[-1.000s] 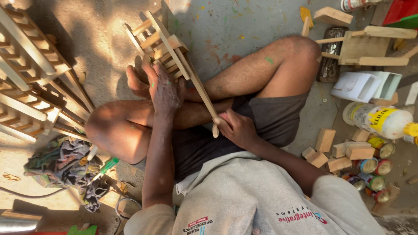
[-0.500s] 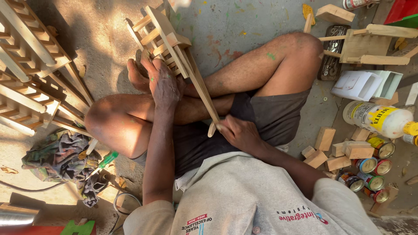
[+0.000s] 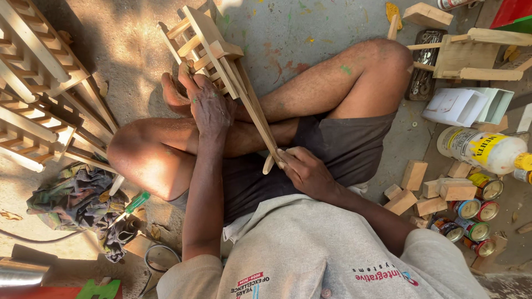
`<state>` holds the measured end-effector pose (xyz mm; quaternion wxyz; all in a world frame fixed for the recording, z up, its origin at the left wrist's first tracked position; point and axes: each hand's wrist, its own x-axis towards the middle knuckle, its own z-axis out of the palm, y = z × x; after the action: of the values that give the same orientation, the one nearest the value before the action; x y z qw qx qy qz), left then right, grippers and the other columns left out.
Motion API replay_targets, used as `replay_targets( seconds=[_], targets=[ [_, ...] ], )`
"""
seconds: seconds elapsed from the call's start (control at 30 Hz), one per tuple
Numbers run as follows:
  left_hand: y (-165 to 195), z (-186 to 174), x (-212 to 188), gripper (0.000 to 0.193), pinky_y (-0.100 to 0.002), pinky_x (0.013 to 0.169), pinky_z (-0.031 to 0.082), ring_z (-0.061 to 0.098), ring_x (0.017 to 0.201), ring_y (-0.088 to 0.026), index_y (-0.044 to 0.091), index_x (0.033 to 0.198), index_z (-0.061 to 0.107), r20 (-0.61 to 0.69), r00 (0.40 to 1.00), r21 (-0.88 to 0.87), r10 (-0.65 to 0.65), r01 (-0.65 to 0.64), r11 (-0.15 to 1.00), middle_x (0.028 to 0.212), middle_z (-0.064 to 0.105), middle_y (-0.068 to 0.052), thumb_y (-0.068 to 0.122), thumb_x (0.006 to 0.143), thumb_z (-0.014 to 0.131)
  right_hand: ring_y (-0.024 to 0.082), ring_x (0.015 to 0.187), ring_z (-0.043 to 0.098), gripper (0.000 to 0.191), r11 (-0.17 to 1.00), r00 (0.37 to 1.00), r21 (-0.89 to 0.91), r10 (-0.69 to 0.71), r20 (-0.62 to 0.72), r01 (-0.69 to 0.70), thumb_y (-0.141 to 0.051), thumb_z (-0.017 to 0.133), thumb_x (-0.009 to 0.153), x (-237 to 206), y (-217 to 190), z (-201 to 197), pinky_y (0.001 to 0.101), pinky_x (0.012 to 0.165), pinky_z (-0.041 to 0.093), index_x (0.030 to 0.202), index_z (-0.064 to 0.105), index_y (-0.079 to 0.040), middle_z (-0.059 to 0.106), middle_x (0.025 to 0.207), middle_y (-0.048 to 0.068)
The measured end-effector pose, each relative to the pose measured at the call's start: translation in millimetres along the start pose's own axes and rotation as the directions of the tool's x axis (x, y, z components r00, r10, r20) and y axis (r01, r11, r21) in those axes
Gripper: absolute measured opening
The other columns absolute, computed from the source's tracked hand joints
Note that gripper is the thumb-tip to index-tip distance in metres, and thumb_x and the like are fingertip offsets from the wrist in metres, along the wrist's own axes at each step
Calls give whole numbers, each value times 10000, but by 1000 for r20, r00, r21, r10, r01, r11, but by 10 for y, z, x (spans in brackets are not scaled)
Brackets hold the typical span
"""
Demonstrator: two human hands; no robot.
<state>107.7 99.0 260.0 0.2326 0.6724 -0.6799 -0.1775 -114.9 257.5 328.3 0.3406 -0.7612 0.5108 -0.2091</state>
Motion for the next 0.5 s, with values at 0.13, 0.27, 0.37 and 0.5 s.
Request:
replay_targets(
  seconds=[0.13,0.27,0.37,0.5],
  targets=[
    [21,64,13,393,-384,852,599,645,1081,-403,-103,1061,467,-102,994,83,-30,39,996,1461,345,-325,89,872,753,202,954,638,435,1000,1000,21,-6,27,6,-55,658,1006,62,-31,64,301,780,587,1407,557,78,616,1085,127],
    [-62,183,-6,302,-367,731,604,667,986,-352,-96,1050,492,-25,994,262,-110,112,959,1354,450,-310,69,903,697,200,944,608,447,997,994,-41,-70,-87,67,-42,632,1030,164,-24,172,302,799,582,1442,510,79,584,1078,118],
    [-160,263,-30,339,-359,716,604,657,1015,-359,-135,1107,501,59,985,279,-160,137,950,1173,520,-272,81,913,677,193,872,579,469,989,998,-135,-68,-7,66,-23,616,1030,119,-54,148,289,740,573,1458,493,125,553,1010,118],
    [-218,332,-62,390,-353,791,598,645,1027,-361,-152,1144,505,51,995,405,-83,56,913,1135,532,-261,74,887,691,190,793,562,465,992,991,-124,1,133,15,-61,657,992,61,-93,64,295,632,546,1413,538,97,531,910,96]
  ],
)
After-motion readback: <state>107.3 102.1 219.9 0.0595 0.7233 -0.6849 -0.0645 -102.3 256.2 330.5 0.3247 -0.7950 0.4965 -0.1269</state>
